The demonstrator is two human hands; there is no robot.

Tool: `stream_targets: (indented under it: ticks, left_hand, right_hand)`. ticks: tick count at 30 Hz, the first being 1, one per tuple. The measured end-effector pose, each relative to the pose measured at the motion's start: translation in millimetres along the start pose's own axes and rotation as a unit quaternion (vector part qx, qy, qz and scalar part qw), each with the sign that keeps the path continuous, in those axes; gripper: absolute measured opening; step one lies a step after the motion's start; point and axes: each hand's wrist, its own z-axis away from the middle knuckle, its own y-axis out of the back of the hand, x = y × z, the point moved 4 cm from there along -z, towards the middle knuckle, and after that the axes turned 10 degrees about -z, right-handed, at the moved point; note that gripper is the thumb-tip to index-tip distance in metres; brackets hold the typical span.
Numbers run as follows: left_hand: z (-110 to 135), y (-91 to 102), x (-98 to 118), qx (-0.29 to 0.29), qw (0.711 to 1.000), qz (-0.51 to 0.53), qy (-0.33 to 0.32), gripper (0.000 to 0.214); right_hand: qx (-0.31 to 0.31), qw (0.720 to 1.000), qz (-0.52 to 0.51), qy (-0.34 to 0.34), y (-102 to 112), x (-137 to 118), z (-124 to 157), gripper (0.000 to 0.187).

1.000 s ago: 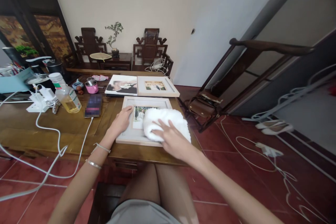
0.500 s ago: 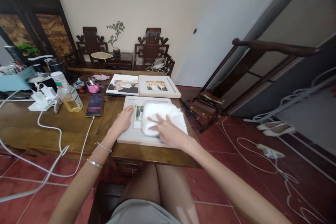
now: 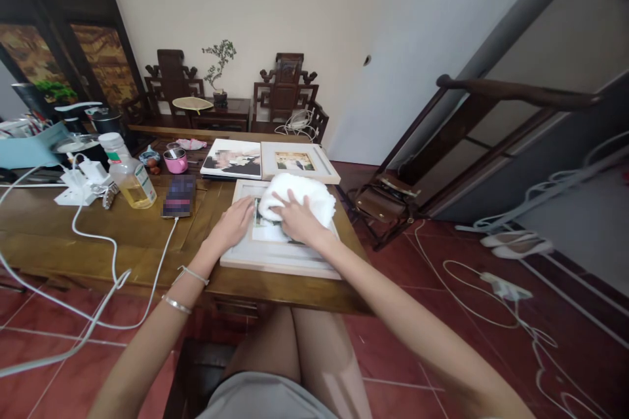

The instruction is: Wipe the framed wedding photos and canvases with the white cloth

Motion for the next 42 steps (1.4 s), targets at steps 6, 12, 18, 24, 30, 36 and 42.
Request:
stream_targets:
  ticks: [6,12,18,24,30,36,42]
  left_hand:
    - [-1,15.5,5,0.085,0.991,0.095,0.031,0.057]
    - [-5,14.6,-8,0.109,0.970,0.188,0.111,0.059]
    - [-7,13.2,-14,0.109,0.984,0.120,0.078,0.039]
    - [-5,10.4,-16,0.121,0.992,0.018,0.042,0.037]
    - [-7,-0.1,-21,0.079,0.996,-0.042,0.005,0.044]
    - [-5,-7.5,-13,0.019,0.999,-0.046,-0.008,0.041]
    - [1,-7.0,-1,-0.032,0.997,-0.077,0.004,0.050]
  right_hand:
    - [-0.050,0.997,-0.034,0.046,1,-51,-15,0.063]
    - [-0.118,0.985,-0.069,0.104,6,-78,36,0.067]
    - [-0.057,0.988,-0.067,0.123,-5,-90,63,0.062]
    - [-0.018,0.991,-0.078,0.107,-10,-87,68,0.057]
    - [0.006,0.998,-0.050,0.027,-2,-37,116,0.062]
    - [0.026,0.999,-0.027,-0.010,-10,7,145,0.062]
    - [0.034,0.996,-0.078,0.039,-15,-20,123,0.068]
